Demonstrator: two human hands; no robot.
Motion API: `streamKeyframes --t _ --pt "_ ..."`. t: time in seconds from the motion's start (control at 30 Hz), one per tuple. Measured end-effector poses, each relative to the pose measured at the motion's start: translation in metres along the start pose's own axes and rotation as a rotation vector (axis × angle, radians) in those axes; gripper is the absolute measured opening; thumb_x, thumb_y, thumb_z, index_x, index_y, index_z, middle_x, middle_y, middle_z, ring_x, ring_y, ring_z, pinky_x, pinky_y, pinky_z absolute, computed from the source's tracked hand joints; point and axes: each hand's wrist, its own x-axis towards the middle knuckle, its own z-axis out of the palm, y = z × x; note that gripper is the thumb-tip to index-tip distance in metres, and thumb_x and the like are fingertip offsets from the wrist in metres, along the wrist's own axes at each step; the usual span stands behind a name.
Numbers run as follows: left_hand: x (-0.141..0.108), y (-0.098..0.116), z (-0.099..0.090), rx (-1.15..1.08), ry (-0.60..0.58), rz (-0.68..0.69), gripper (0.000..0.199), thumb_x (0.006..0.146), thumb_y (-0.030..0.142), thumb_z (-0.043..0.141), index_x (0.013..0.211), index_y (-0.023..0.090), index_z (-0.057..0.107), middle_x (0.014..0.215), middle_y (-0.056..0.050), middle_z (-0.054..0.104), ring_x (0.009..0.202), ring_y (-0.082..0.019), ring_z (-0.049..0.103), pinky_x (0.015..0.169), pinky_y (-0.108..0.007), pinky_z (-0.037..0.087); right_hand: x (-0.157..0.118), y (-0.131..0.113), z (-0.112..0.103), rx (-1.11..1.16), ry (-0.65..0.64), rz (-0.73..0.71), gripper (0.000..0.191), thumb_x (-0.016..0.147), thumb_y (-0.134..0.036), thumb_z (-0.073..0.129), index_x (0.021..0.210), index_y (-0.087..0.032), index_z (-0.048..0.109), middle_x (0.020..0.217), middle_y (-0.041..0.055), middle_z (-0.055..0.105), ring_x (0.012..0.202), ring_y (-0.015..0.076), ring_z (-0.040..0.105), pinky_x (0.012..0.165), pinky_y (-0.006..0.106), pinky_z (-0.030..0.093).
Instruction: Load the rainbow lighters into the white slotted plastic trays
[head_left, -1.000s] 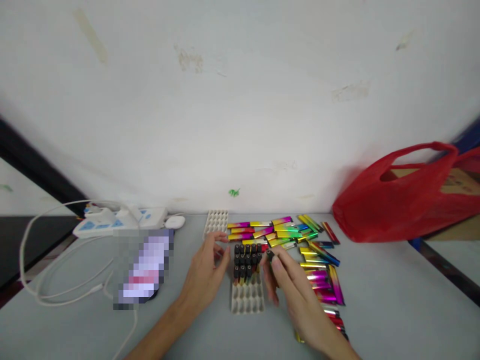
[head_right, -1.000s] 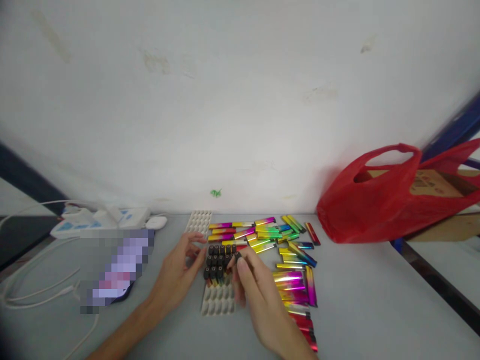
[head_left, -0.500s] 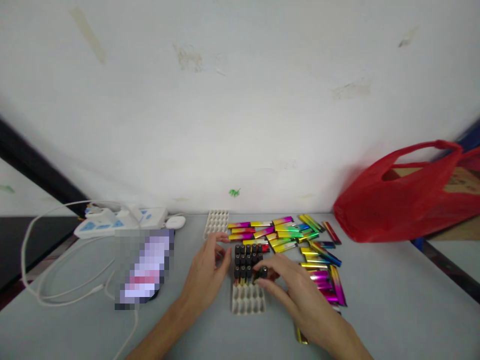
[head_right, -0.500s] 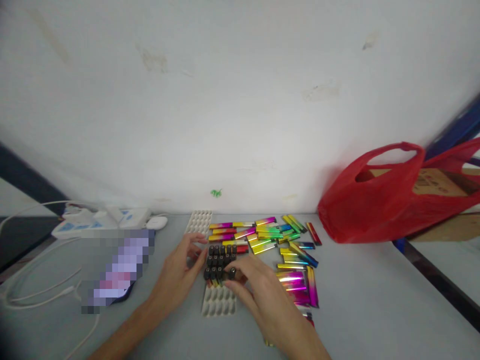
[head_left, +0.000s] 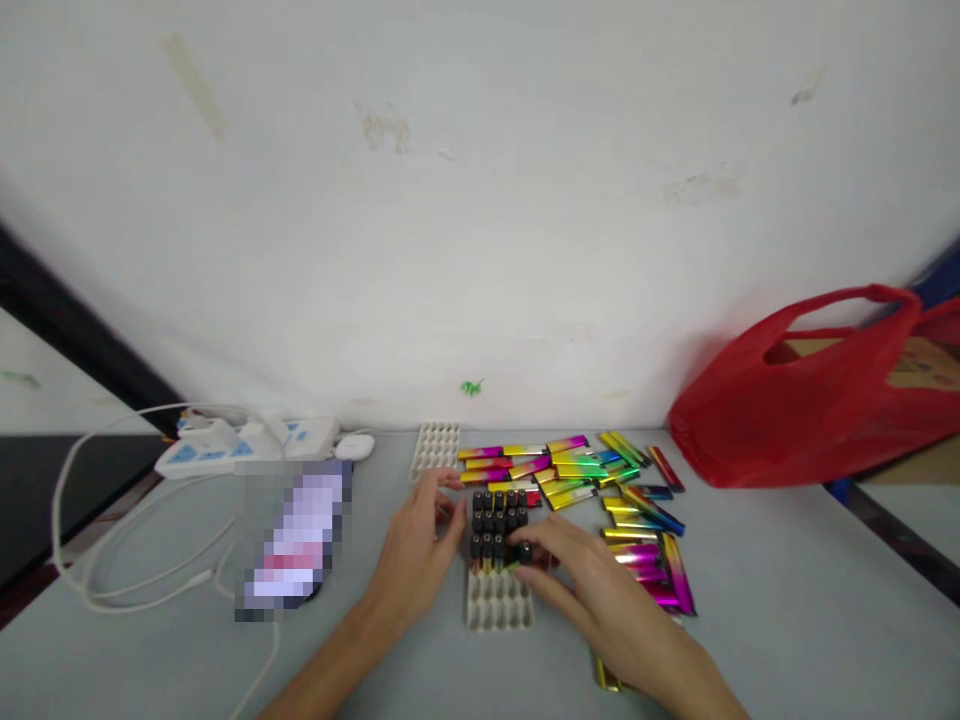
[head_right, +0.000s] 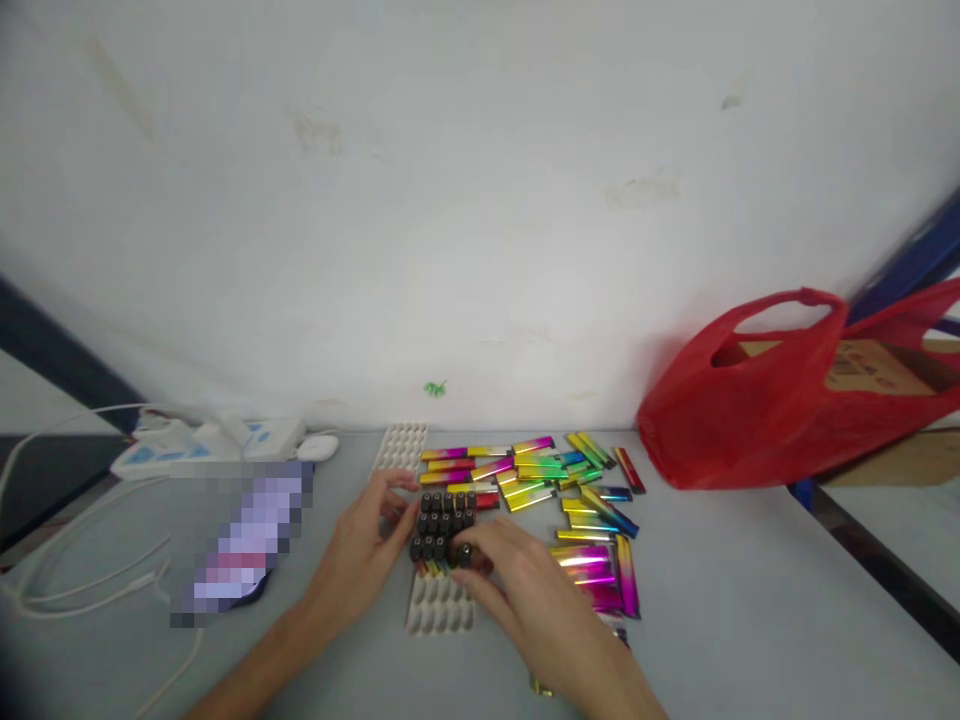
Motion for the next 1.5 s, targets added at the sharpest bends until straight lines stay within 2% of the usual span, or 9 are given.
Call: streamKeyframes --t 0.23,0.37,0.43,0.6,0.8,0.9,1.1,1.3,1.5 --pt "-0.001 -0.002 0.002 -0.011 -0.021 -0.006 0.026 0.106 0.039 0.054 0.127 0.025 0.06 0.105 -0.006 0.075 0.082 -0.023 0.072 0.07 -0.034 0.053 0.0 0.003 0.015 0.043 0.104 -0.03 0.033 0.11 -0.023 0.062 0.142 -0.032 0.058 0.104 -0.0017 0.072 0.095 0.0192 0.07 0.09 0.03 0.052" --pt "-0.002 -0.002 0.001 0.003 -0.026 -0.011 0.027 0.107 0.04 0.054 0.129 0.025 0.059 0.103 -0.005 0.075 0.083 -0.024 0.071 0.071 -0.035 0.053 0.003 0.017 0.005 -0.123 0.42 -0.039 0.016 0.113 -0.027 0.054 0.125 -0.027 0.065 0.102 0.0022 0.072 0.097 0.0235 0.068 0.089 0.036 0.051" --pt "-0.002 -0.001 0.001 0.008 -0.028 -0.015 0.028 0.107 0.041 0.054 0.129 0.025 0.06 0.101 -0.004 0.075 0.084 -0.024 0.072 0.071 -0.035 0.053 0.006 0.03 -0.004 -0.299 0.503 -0.038 0.013 0.111 -0.023 0.056 0.114 -0.025 0.068 0.108 0.0058 0.074 0.105 0.0282 0.067 0.097 0.042 0.049" --pt "-0.002 0.0 0.001 0.003 -0.014 -0.013 0.027 0.107 0.043 0.054 0.126 0.025 0.062 0.097 -0.004 0.074 0.082 -0.024 0.072 0.069 -0.035 0.053 0.008 0.054 -0.016 -0.642 0.403 -0.026 0.018 0.103 -0.011 0.064 0.113 -0.023 0.072 0.114 0.0076 0.079 0.109 0.0337 0.068 0.094 0.047 0.048" --pt "-0.001 -0.002 0.001 -0.013 0.032 0.002 0.026 0.105 0.039 0.055 0.127 0.025 0.06 0.114 -0.006 0.075 0.082 -0.022 0.071 0.064 -0.031 0.053 0.008 0.064 -0.004 -0.831 0.377 0.025 0.033 0.095 -0.002 0.065 0.12 -0.021 0.073 0.125 0.011 0.077 0.116 0.0354 0.066 0.098 0.049 0.047" --pt "0.0 -0.003 0.001 -0.007 0.033 -0.004 0.026 0.105 0.039 0.055 0.127 0.025 0.061 0.114 -0.006 0.075 0.081 -0.021 0.071 0.063 -0.03 0.053 0.009 0.067 0.0 -0.869 0.33 0.034 0.033 0.093 0.0 0.066 0.117 -0.022 0.074 0.114 0.0102 0.076 0.109 0.0345 0.066 0.094 0.047 0.047" --pt "-0.001 -0.001 0.002 0.004 0.018 -0.008 0.027 0.106 0.04 0.054 0.128 0.025 0.061 0.113 -0.007 0.076 0.082 -0.022 0.072 0.065 -0.032 0.054 0.01 0.075 0.002 -0.875 0.273 -0.014 0.034 0.098 0.001 0.064 0.116 -0.025 0.073 0.113 0.0087 0.073 0.107 0.0325 0.064 0.091 0.045 0.041" --pt "-0.001 -0.002 0.002 -0.003 0.016 -0.006 0.027 0.106 0.038 0.054 0.129 0.025 0.06 0.116 -0.007 0.076 0.083 -0.021 0.072 0.065 -0.032 0.055 0.014 0.092 0.011 -0.9 0.305 -0.026 0.015 0.099 -0.017 0.076 0.109 -0.025 0.069 0.109 0.009 0.073 0.104 0.0348 0.063 0.086 0.045 0.041" --pt "0.0 -0.002 0.002 0.006 0.018 0.002 0.026 0.106 0.038 0.055 0.129 0.025 0.06 0.113 -0.006 0.076 0.082 -0.021 0.072 0.065 -0.032 0.054 0.015 0.075 0.011 -0.77 0.3 0.006 0.008 0.106 -0.015 0.065 0.105 -0.023 0.063 0.103 0.0081 0.074 0.097 0.0309 0.066 0.088 0.044 0.043"
